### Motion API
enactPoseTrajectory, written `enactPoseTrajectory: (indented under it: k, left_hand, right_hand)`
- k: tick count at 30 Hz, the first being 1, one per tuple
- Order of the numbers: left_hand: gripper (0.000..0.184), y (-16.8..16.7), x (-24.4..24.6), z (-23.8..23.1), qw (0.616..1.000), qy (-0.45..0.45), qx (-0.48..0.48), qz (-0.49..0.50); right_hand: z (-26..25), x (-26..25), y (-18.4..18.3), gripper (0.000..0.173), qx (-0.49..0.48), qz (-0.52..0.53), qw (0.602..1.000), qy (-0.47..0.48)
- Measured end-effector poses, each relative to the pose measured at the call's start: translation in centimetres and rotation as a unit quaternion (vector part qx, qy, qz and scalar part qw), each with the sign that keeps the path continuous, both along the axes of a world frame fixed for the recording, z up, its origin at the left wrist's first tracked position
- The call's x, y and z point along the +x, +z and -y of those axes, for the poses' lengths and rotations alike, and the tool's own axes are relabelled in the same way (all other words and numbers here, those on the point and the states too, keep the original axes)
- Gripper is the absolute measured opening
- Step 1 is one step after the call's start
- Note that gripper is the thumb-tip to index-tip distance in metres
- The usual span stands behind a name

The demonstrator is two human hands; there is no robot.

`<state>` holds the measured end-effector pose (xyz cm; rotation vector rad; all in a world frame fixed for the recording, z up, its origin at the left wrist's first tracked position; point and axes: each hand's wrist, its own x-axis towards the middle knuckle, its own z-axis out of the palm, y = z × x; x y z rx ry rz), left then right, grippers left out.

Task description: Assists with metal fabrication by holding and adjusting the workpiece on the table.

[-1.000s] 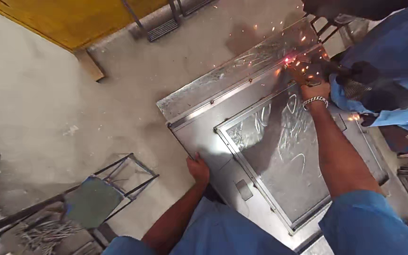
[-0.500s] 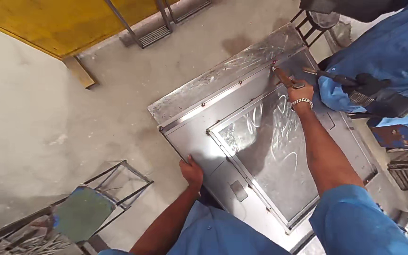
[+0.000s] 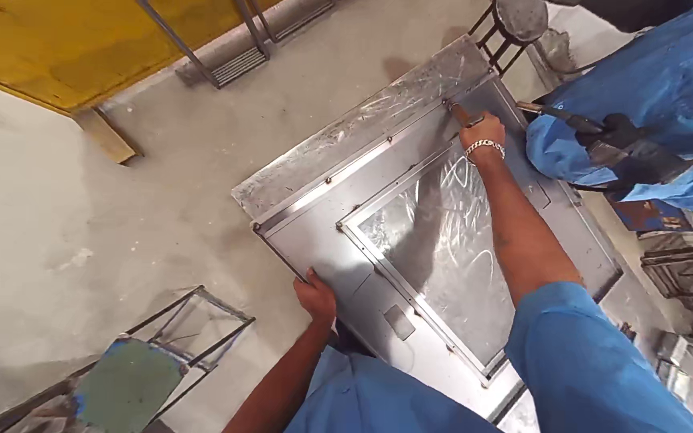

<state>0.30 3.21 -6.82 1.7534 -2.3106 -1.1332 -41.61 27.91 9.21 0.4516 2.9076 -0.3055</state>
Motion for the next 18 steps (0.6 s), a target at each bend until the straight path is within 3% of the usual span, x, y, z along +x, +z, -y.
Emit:
enactPoseTrajectory:
  k: [5, 9, 12, 16, 18]
  left_hand:
    - [0.055, 0.1, -0.2, 0.0, 1.0, 0.005, -0.007, -0.019]
    - [0.057, 0.4, -0.1, -0.3, 1.0, -0.005, -0.002, -0.027]
    - [0.055, 0.4, -0.1, -0.4, 0.999, -0.011, -0.019, -0.042]
    - [0.057, -0.1, 0.3, -0.5, 0.998, -0.035, -0.036, -0.035]
    - [0.058, -0.1, 0.5, -0.2, 0.997, -0.055, -0.016, -0.047]
  right_hand:
    - [0.6, 4.1, -2.3, 0.053, -0.056, -0.006, 0.998, -0.033]
    - [3.0, 9.5, -2.6, 0.06, -0.077, 0.035, 0.996, -0.002]
    - [4.9, 15.3, -2.4, 0.061, -0.126, 0.058, 0.99, 0.032]
    - [7.4, 25.3, -3.4, 0.053, -0.267, 0.048, 0.962, 0.042]
    - [8.6, 29.3, -3.1, 0.053, -0.318, 0.104, 0.942, 0.035]
